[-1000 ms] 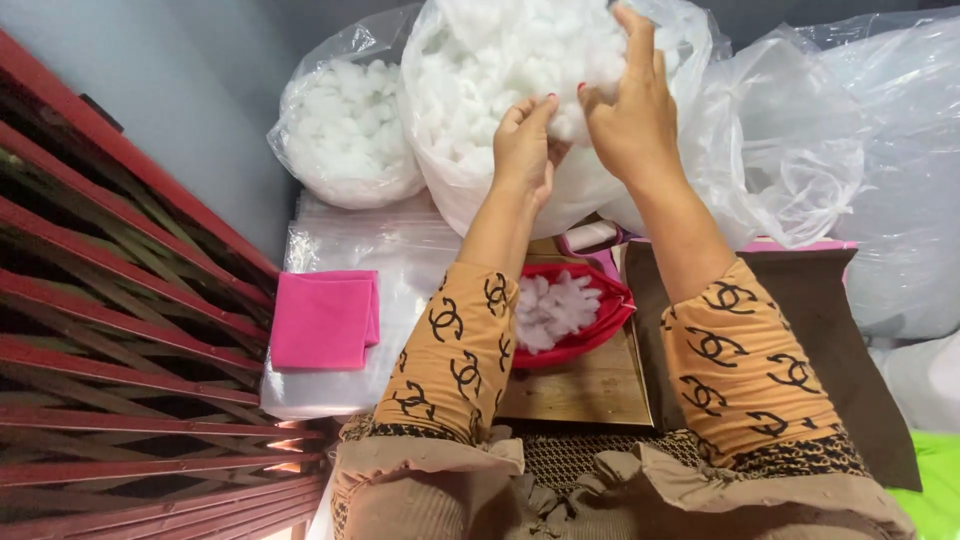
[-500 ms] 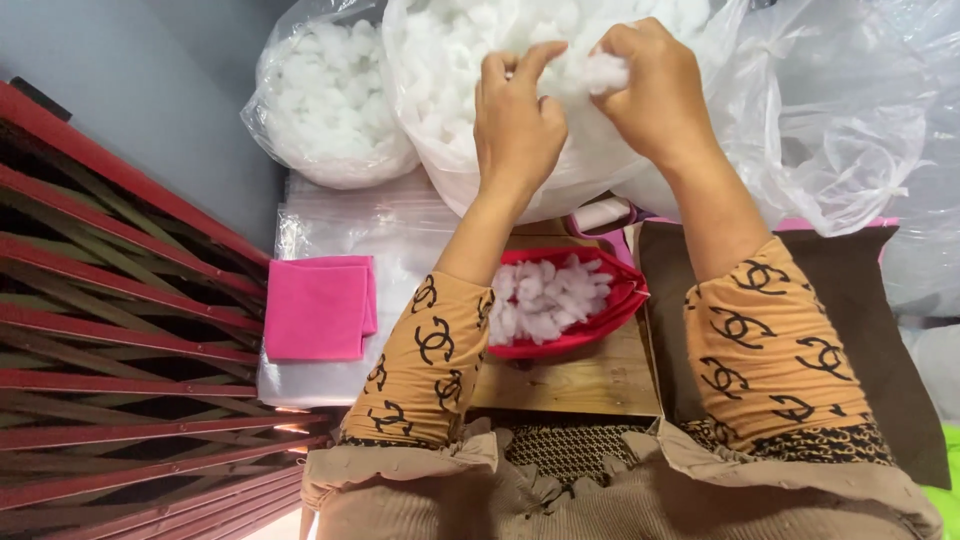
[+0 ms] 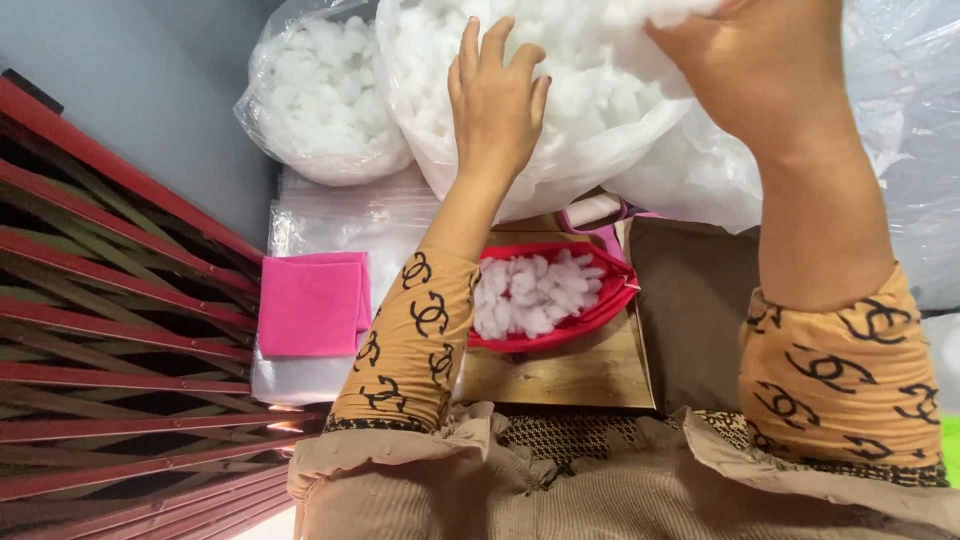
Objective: Stuffing a small red pillowcase with white polyester fiberfill by hand.
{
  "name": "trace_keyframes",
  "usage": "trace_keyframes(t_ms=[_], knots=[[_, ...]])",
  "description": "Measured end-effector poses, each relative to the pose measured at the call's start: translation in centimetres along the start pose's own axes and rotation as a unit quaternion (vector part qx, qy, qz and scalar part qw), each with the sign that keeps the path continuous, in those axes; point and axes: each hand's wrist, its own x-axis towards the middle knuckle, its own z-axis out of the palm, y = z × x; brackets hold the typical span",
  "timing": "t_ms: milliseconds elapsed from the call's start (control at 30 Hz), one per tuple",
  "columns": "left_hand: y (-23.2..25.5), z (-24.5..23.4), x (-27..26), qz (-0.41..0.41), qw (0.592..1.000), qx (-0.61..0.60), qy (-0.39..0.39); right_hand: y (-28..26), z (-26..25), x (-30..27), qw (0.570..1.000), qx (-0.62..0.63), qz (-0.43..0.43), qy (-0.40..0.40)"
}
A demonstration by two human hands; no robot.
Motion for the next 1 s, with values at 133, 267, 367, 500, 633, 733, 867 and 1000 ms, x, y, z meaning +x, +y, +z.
trace_keyframes(t_ms=[133,267,367,500,633,733,867,1000], knots=[[1.5,-4.8,-2.3,-0.011,0.993,-0.115,0.022,-4.7,-2.9,-0.1,0.989,0.147,-0.016,0.000],[3.0,-11.0,-7.9,-0.070,0.963,-0.260,-0.003,-8.4,-3.3,-2.2,0.981,0.183,0.055,-0.036],[2.2,-11.6,-13.5,-0.242,0.835,-0.470,-0.149,-9.5,-0.4,-6.1,0.965,0.236,0.108,-0.038],[-0.5,-7.7,-20.1,-0.459,0.595,-0.603,-0.267,-10.7,6.0,-12.0,0.950,0.259,0.171,-0.041],[-2.3,-2.8,-23.2,-0.554,0.459,-0.649,-0.248,-11.2,12.1,-16.9,0.938,0.253,0.226,-0.066],[-0.5,-5.3,-20.5,-0.597,0.411,-0.644,-0.244,-10.0,15.4,-20.2,0.952,0.208,0.204,-0.091],[-2.0,-2.5,-22.4,-0.598,0.408,-0.655,-0.216,-10.7,16.9,-21.3,0.952,0.191,0.215,-0.104],[-2.8,0.6,-24.2,-0.592,0.482,-0.630,-0.141,-9.9,19.1,-22.9,0.972,0.131,0.173,-0.090]])
